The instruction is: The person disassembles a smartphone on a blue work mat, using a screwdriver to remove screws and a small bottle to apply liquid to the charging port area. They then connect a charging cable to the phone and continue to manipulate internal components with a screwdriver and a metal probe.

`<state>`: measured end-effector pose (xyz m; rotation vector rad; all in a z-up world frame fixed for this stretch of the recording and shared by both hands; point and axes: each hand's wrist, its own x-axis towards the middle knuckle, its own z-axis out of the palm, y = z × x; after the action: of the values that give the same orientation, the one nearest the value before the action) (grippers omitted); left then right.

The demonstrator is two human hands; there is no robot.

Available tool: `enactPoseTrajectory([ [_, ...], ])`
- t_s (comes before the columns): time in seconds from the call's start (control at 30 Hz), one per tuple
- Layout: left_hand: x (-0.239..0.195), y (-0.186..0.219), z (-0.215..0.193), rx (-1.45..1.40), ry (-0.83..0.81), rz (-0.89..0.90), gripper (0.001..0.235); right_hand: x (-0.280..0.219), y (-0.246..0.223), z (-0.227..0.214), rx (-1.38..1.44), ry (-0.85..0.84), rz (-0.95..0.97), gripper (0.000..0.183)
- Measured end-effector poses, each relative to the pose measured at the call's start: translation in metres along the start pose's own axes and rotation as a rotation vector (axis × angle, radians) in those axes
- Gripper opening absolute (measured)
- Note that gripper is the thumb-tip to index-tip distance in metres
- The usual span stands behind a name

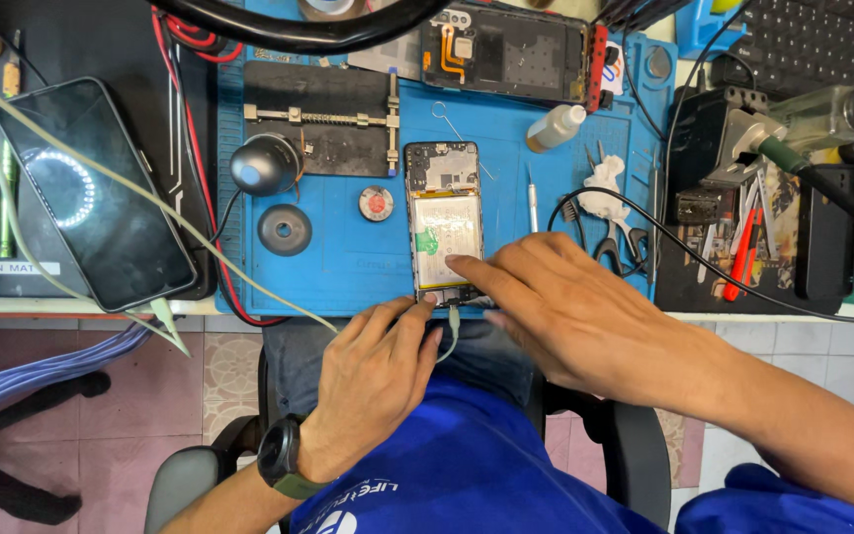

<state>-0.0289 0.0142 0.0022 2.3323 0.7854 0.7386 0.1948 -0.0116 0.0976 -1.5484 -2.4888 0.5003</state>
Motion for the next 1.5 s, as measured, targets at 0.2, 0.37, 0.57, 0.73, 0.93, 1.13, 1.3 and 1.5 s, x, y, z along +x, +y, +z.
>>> enactPoseTrajectory([
  [0.2,-0.001,0.000,0.001,0.007,0.008,0.013,0.033,-0.001,0.001,0.001,-0.028,0.027,0.013,0.051],
  [0.37,-0.002,0.001,0.001,0.012,0.011,0.012,0.031,-0.001,0.001,0.004,-0.048,0.005,0.077,0.041],
  [0.57,-0.001,0.002,0.001,0.022,0.009,0.008,0.032,-0.002,0.003,0.009,-0.092,-0.036,0.094,0.036],
  [0.73,0.000,0.002,0.001,0.018,0.010,-0.002,0.031,0.003,0.004,0.008,-0.065,-0.132,0.179,0.034],
  [0.93,0.001,0.003,0.002,0.016,0.002,-0.019,0.030,0.002,0.007,0.004,0.148,0.053,0.064,0.043],
  [1.13,0.000,0.003,0.002,0.021,0.005,-0.014,0.031,-0.004,0.005,0.010,0.267,-0.004,0.210,0.050],
  [1.3,0.000,0.001,0.003,0.032,0.006,0.023,0.033,0.009,0.021,-0.007,0.259,0.396,0.302,0.046],
  [1.5,-0.002,0.002,0.003,0.036,0.012,0.030,0.032,0.045,0.101,-0.010,0.027,0.831,0.361,0.044],
])
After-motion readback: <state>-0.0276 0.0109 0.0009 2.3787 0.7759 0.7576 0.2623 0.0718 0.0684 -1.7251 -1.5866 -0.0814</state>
